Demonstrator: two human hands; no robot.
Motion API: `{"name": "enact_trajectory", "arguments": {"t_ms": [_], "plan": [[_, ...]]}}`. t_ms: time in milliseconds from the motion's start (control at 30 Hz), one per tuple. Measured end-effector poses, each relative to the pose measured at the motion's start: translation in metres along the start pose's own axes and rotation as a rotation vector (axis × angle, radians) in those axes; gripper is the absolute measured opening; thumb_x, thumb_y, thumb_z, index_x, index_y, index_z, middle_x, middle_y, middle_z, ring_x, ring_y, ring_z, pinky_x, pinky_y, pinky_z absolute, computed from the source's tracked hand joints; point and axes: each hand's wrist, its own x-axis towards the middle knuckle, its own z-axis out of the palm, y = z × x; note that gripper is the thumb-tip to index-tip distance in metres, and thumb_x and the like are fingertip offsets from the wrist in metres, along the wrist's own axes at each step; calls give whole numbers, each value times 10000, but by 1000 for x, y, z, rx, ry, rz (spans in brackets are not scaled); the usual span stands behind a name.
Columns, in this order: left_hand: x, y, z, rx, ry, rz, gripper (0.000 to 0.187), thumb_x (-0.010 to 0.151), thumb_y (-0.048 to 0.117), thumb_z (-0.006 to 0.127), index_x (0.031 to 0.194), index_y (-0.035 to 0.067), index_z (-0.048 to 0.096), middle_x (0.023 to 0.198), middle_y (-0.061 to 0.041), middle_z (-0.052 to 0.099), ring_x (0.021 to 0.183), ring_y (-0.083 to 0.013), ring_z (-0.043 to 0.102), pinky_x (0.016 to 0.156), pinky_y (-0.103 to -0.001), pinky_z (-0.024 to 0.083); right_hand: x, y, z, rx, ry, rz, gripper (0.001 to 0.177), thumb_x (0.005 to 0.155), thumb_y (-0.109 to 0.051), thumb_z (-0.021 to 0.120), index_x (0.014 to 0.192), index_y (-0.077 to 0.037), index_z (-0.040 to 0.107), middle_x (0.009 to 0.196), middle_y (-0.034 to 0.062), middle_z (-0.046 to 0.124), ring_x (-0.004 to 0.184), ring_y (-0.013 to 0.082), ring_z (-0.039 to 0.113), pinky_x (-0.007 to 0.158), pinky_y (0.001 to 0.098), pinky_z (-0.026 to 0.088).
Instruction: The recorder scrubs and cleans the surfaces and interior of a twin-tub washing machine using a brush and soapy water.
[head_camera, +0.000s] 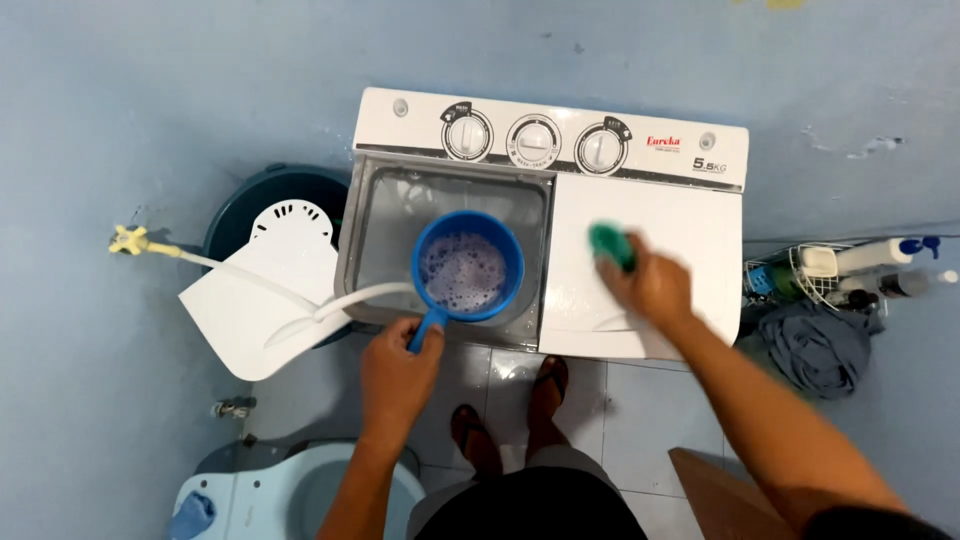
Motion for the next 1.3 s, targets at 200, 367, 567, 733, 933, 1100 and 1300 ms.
{"name": "enact_trajectory", "arguments": {"t_ms": [200,367,567,733,933,1100,1300], "plan": [[-7,-1,0,25,1,1,289,875,300,690,930,27,769,624,-110,690,521,-168,634,520,-351,473,-48,-14,118,12,53,-178,451,894,-569,714,972,-126,669,720,55,691,509,175,623,475,345,550],[-13,-10,-1,-5,11,87,281,874,288,696,904,17,761,618,-77,686,496,-146,626,499,-339,474,-78,-56,28,3,-73,-123,564,935,-477,628,1372,-122,626,691,89,691,495,198,624,418,372,534],[-22,-7,-1,24,-48,78,263,883,283,692,901,32,771,570,-85,667,460,-155,590,471,-345,443,-90,-24,88,137,-93,221,478,973,-484,625,1223,-76,629,777,75,732,543,164,629,491,357,541],[-20,-8,12,36,-58,83,255,874,275,696,901,31,768,572,-67,674,455,-129,610,470,-324,461,-122,-45,66,32,53,-98,539,890,-437,705,1322,-116,673,708,146,684,500,234,612,441,405,504],[-25,5,26,62,-79,103,272,888,284,697,903,23,770,574,-113,653,489,-182,596,503,-368,453,-102,48,8,57,482,242,487,999,-459,695,1231,-32,668,645,104,627,486,258,597,438,404,489],[-27,31,47,41,-73,118,267,858,269,692,900,15,763,599,-90,679,504,-176,627,520,-359,483,-128,24,98,15,392,41,462,907,-555,658,1036,-112,685,747,76,698,572,201,627,475,389,521],[-33,61,67,68,-132,75,265,859,271,685,890,20,766,568,-74,662,475,-158,583,483,-348,441,-122,88,-17,226,233,420,510,994,-485,607,1232,-35,633,599,110,661,418,177,574,365,368,476]]}}
